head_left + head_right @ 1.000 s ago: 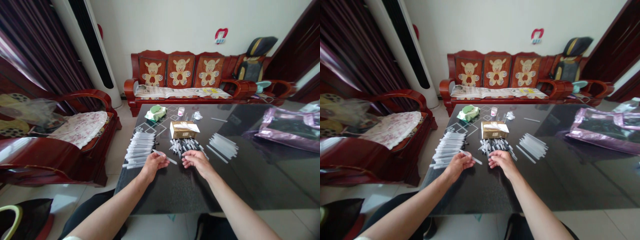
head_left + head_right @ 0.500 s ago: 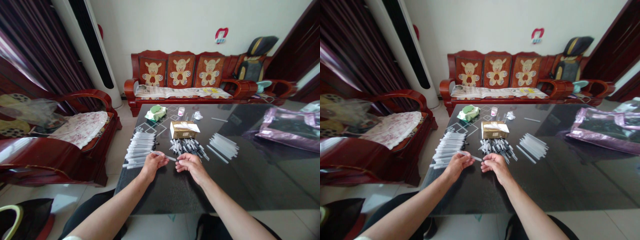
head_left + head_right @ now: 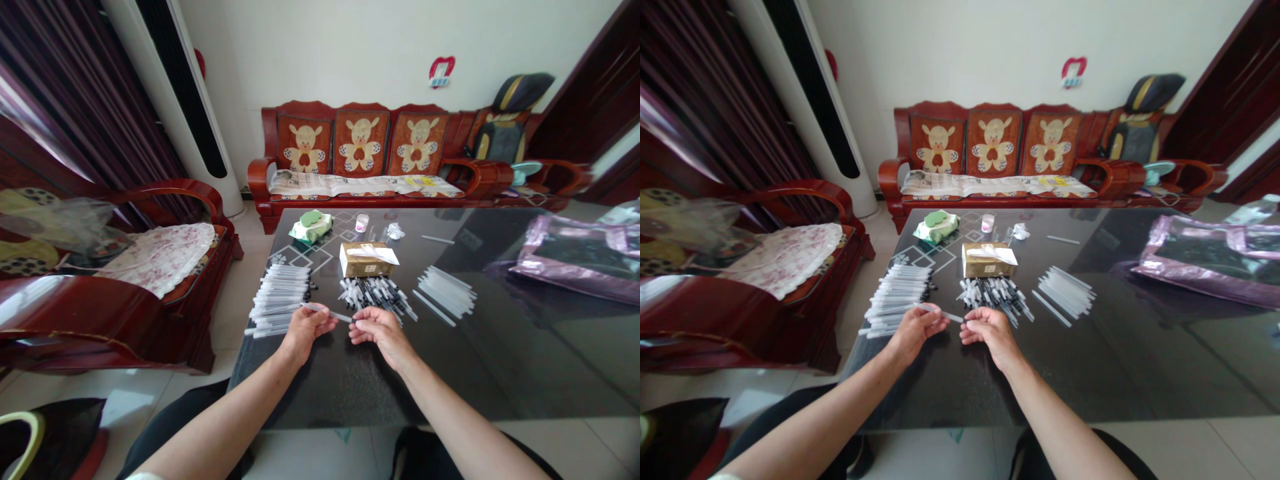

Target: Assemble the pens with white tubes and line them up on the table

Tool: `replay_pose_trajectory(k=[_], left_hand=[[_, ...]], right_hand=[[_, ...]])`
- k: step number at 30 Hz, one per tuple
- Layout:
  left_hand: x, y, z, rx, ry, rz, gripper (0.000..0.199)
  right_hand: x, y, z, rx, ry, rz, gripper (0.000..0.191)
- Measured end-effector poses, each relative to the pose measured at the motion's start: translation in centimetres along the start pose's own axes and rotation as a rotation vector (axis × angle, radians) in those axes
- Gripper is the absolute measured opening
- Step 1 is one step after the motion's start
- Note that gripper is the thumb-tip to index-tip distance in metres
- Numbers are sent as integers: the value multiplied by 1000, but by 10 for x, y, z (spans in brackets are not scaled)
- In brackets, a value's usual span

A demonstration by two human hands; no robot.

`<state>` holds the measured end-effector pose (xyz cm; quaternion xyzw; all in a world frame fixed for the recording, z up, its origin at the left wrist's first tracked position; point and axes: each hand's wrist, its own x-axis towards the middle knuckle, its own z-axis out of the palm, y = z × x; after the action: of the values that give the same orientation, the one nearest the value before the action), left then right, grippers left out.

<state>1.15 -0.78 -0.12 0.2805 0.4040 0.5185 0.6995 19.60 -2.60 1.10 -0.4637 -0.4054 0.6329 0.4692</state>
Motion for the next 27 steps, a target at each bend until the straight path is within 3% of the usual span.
replay_pose_trajectory(k=[27], left_hand=[[-3,-2,0,-38,-10,16,23]], right_hand=[[2,7,1,-37,-11,20,27]])
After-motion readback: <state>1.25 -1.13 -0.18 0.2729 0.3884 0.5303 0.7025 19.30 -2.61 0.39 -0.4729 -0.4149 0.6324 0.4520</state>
